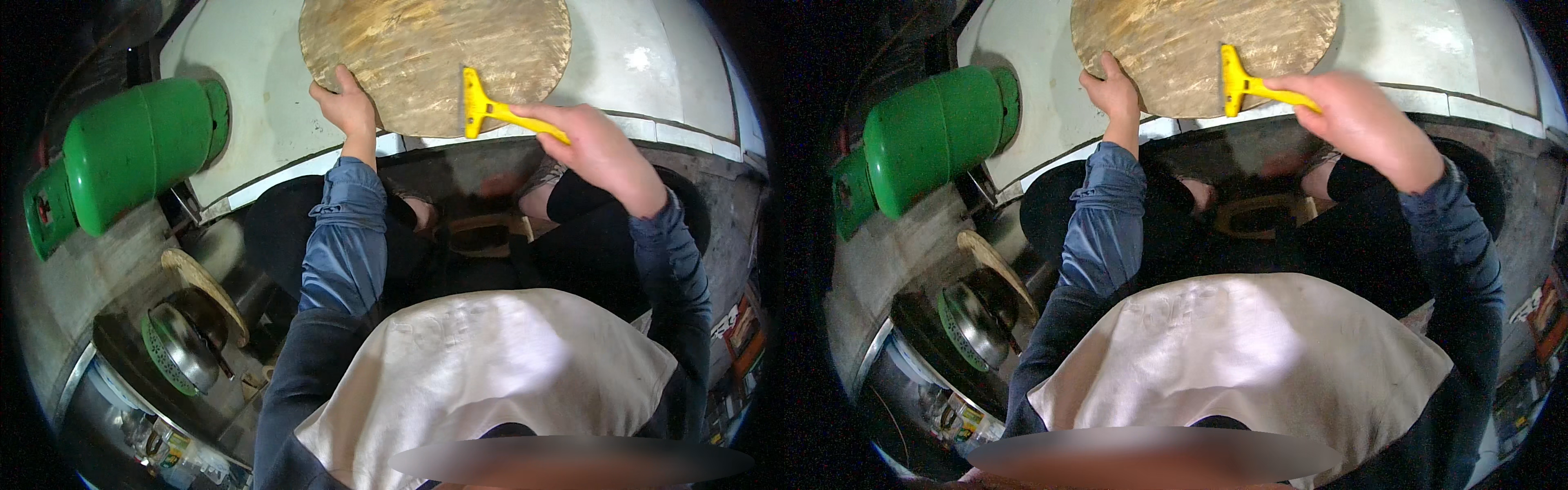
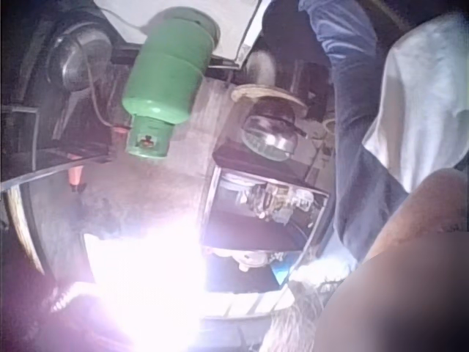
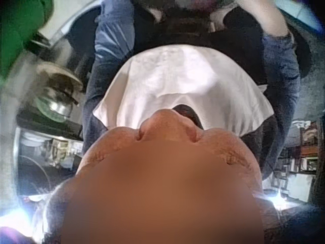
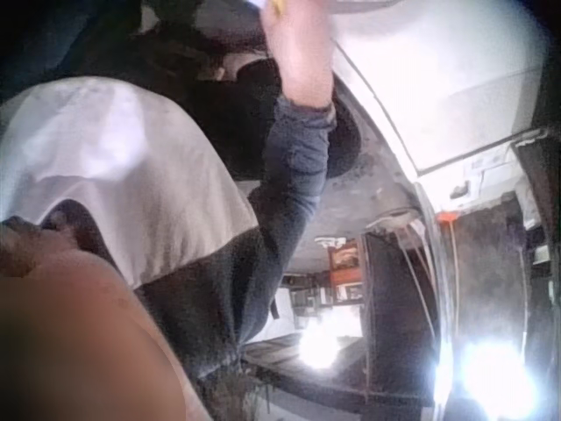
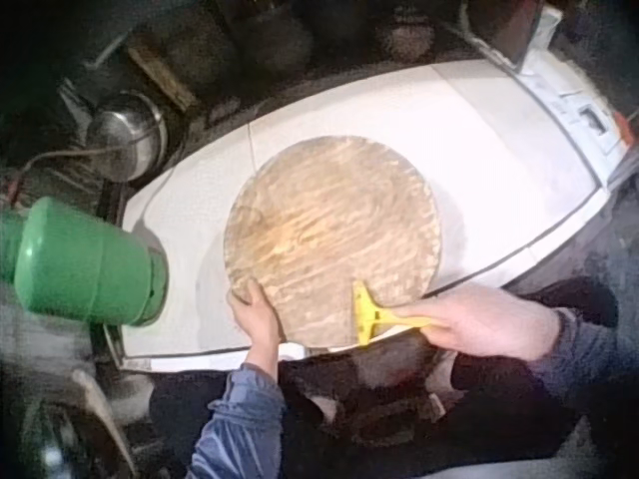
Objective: The person scrapes a round wooden cutting board with a yellow scraper while seated on the floor. They rotate the board to cover different areas and then place it on a metal surface.
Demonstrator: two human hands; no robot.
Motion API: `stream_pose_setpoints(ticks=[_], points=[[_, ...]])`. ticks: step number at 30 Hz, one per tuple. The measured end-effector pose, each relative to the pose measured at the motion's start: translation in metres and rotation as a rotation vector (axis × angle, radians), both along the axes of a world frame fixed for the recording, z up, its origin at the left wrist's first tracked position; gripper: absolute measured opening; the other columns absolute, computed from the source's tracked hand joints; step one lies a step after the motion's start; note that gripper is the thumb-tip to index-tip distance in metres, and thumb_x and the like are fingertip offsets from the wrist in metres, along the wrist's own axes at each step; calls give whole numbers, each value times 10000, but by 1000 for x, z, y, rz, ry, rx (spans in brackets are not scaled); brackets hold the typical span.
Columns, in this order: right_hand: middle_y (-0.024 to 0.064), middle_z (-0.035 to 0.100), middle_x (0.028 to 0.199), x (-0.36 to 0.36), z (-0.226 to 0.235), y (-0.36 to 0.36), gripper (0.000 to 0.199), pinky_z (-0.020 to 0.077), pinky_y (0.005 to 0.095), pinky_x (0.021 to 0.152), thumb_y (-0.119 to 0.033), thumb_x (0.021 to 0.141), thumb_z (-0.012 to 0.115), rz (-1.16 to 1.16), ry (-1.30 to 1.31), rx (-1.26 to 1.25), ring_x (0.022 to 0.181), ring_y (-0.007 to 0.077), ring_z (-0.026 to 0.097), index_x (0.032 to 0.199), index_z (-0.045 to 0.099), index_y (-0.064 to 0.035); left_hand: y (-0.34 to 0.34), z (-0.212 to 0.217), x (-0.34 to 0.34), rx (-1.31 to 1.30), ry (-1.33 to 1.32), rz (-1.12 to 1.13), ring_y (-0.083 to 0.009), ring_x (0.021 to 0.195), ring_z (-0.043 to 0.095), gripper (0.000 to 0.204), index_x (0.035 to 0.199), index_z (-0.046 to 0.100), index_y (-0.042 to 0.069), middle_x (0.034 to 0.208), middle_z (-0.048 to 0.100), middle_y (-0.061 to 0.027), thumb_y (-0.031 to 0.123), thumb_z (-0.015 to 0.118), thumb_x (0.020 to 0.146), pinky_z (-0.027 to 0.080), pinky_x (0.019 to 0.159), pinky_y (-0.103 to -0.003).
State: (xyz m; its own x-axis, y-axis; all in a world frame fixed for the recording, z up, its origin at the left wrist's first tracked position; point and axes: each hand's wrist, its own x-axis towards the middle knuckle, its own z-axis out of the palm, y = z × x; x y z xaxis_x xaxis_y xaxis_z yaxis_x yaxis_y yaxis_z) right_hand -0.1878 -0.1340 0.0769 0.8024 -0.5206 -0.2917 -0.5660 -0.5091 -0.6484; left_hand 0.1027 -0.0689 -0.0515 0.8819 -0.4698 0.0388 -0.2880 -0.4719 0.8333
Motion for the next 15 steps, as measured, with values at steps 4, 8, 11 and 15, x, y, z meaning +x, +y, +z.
stream_pose_setpoints(ticks=[4,8,11,15], points=[[169,592,782,-7,6,-2,371,446,367,608,-83,781,574,-50,40,10,644,314,562,1147,548,-137,0,-6,-1,9,-67,0,-351,1023,506,519,1204,331,-72,1143,492,-258,266,535,868,400,862,-377],[163,592,772,-10,-1,0,371,445,366,600,-92,783,578,-63,-6,4,631,312,559,1149,546,-140,-1,-3,-2,36,-48,24,-348,1009,516,522,1200,338,-74,1124,508,-253,273,537,865,404,857,-380],[156,587,752,-10,-9,5,357,442,365,583,-107,785,583,-93,-66,105,622,302,559,1139,549,-142,-4,2,-5,52,-24,24,-345,998,526,517,1190,347,-75,1106,521,-248,273,541,861,409,849,-381],[148,559,694,3,-17,14,358,442,376,570,-112,777,592,-38,-72,27,612,292,556,1131,551,-148,-2,-2,0,39,-30,18,-343,994,531,510,1187,344,-74,1098,526,-245,265,541,862,414,841,-379]])
